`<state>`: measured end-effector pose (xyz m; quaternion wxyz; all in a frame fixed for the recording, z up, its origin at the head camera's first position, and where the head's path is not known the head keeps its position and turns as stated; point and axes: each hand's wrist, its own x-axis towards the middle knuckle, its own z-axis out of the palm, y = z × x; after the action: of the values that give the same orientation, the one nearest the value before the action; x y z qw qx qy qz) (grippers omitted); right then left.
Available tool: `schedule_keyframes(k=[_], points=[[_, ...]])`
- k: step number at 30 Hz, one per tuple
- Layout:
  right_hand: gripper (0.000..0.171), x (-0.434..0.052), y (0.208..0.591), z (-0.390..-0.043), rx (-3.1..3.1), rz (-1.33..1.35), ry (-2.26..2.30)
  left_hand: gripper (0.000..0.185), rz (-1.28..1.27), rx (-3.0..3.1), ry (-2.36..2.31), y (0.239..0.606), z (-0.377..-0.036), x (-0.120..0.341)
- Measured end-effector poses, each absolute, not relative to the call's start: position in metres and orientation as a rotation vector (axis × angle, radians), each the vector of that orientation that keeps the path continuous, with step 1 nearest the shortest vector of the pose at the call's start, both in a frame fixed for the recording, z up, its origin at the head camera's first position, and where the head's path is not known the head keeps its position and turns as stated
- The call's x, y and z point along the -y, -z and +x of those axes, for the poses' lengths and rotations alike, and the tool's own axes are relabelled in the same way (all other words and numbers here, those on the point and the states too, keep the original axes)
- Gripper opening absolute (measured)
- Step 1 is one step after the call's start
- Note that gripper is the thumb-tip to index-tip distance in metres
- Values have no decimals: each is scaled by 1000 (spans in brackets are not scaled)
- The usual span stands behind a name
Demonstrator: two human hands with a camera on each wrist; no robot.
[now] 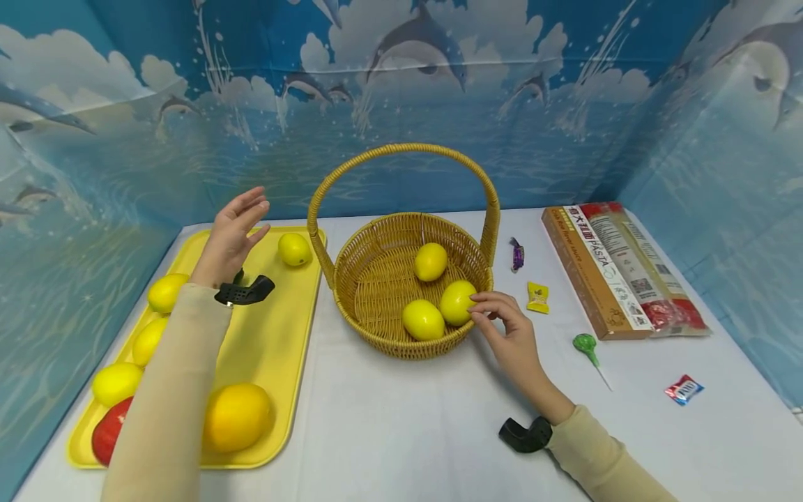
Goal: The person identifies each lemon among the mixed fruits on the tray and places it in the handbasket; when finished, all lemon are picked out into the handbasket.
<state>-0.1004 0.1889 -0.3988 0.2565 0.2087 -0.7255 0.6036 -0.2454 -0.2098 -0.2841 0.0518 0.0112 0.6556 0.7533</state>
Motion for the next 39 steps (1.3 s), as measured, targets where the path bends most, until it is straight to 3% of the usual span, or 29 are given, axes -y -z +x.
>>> schedule_keyframes(k=[10,18,33,39], points=[[7,-180,378,-89,2006,539,-1623,66,-207,-2058,-2117,315,-266,200],[14,-187,399,-98,1983,550,-1659,67,-278,-2171,-1965,329,-278,198],[10,-182,383,-91,1985,562,-1632,63,-259,-2315,-1674,356,-290,200],[15,-187,395,-98,1982,562,-1640,69,-244,-2308,-1629,359,-289,198]])
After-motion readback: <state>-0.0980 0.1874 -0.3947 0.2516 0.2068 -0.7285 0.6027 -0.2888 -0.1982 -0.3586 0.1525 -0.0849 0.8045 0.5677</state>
